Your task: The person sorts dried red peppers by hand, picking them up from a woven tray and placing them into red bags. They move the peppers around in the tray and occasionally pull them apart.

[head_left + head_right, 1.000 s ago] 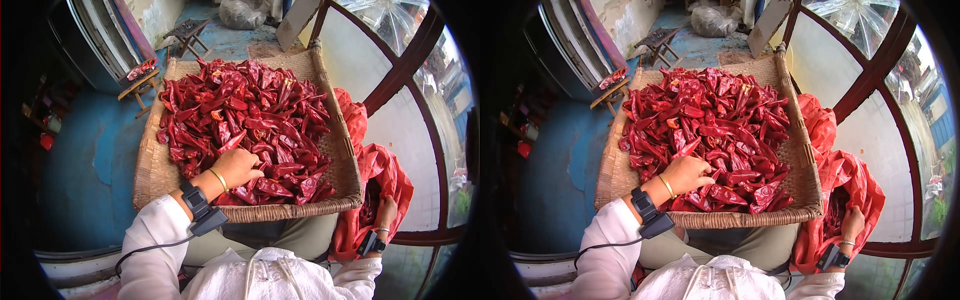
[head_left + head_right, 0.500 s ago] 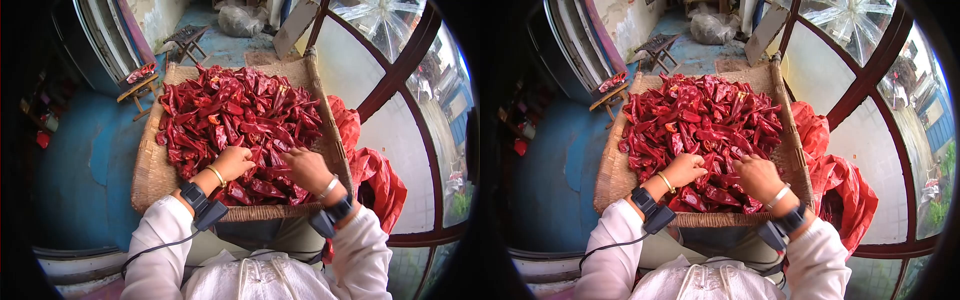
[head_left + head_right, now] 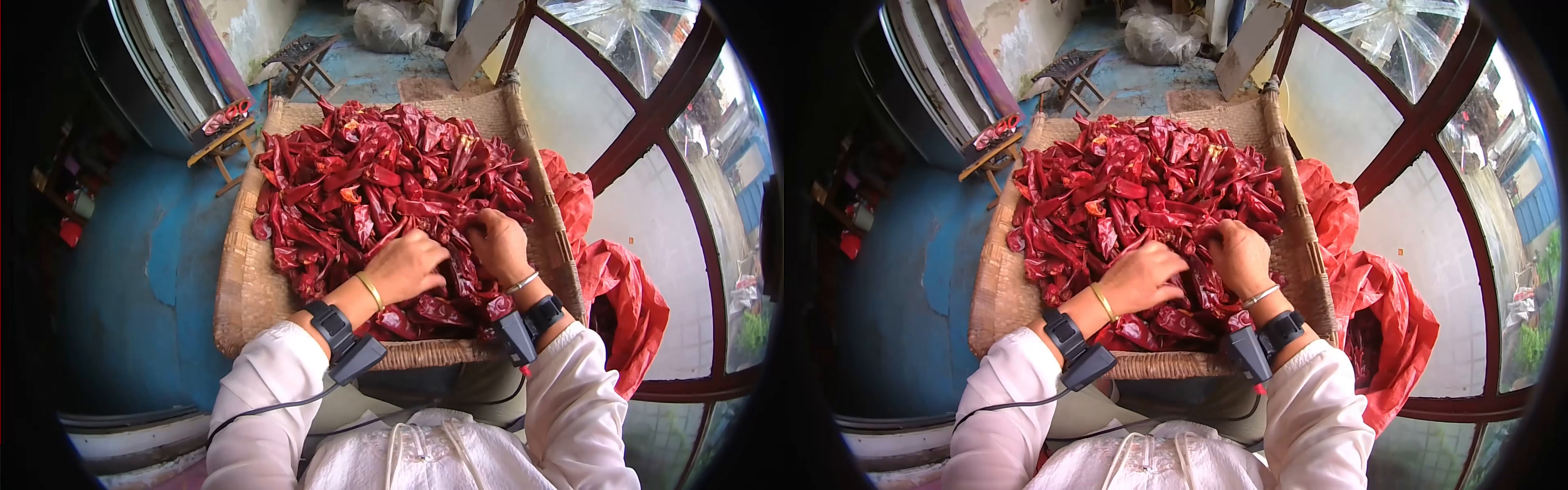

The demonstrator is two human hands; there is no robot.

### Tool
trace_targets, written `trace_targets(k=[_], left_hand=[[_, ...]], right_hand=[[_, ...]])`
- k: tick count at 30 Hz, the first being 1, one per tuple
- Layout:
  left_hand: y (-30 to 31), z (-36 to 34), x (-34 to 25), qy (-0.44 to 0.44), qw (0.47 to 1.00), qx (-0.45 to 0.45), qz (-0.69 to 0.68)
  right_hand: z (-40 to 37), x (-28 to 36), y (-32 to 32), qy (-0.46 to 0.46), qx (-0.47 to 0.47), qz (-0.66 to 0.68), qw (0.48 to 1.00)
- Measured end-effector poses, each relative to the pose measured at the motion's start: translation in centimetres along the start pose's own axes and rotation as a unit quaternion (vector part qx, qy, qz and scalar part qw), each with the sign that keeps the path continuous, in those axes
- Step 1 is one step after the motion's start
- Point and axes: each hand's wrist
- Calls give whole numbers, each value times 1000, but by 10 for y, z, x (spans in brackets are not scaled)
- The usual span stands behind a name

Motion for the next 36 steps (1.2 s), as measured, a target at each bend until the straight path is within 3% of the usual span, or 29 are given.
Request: trace_targets(k=[1, 2, 3, 6, 11, 18, 20, 22, 24, 26, 29, 31, 32, 34, 35, 36], left_hand=[[-9, 2, 4, -65, 997, 18, 30], [-10, -1, 3, -63, 997, 19, 29], [-8, -5, 1, -30, 993, 85, 77], [6, -16, 1, 58, 958, 224, 171], [35, -40, 4, 88, 944, 220, 231], [42, -24, -3, 147, 931, 234, 238], [44, -15, -15, 232, 909, 265, 223], [36, -17, -29, 202, 921, 227, 244], [24, -9, -47, 169, 921, 244, 251], [12, -4, -56, 190, 914, 294, 203], [-1, -7, -39, 196, 940, 210, 181], [-4, -11, -26, 229, 972, 44, 34], [-4, -9, -23, 229, 972, 43, 34], [2, -5, -15, 230, 961, -73, -139], [-3, -6, -13, 199, 957, -145, -155], [-5, -6, -10, 195, 958, -147, -151]], right_hand=[[0, -6, -1, -3, 13, 17, 1000], [0, -8, -1, -7, 26, 34, 999], [-2, -7, -3, -8, 27, 35, 999], [-8, -5, 1, 116, 88, 42, 988], [-11, 11, 9, 175, 91, 33, 980], [-14, 7, 1, 165, 137, 29, 976], [-13, 7, 3, 125, 127, 81, 981], [-12, 5, 1, 127, 116, 87, 981], [-12, 5, 2, 129, 104, 93, 982], [-12, 6, 4, 115, 106, 134, 979], [-13, 5, 2, 98, 111, 184, 972], [-12, 8, 9, 92, 103, 181, 974], [-13, 10, 11, 86, 95, 181, 975], [-16, 13, 4, 99, 97, 212, 967], [-15, 17, 6, 118, 101, 183, 971], [-14, 20, 8, 135, 103, 154, 973]])
Point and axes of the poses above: each hand's wrist, its own z-axis towards the middle knuckle, its own y-axis out of the back of the hand, x = y × z, and after that the axes turned 11 degrees about -z, right-handed
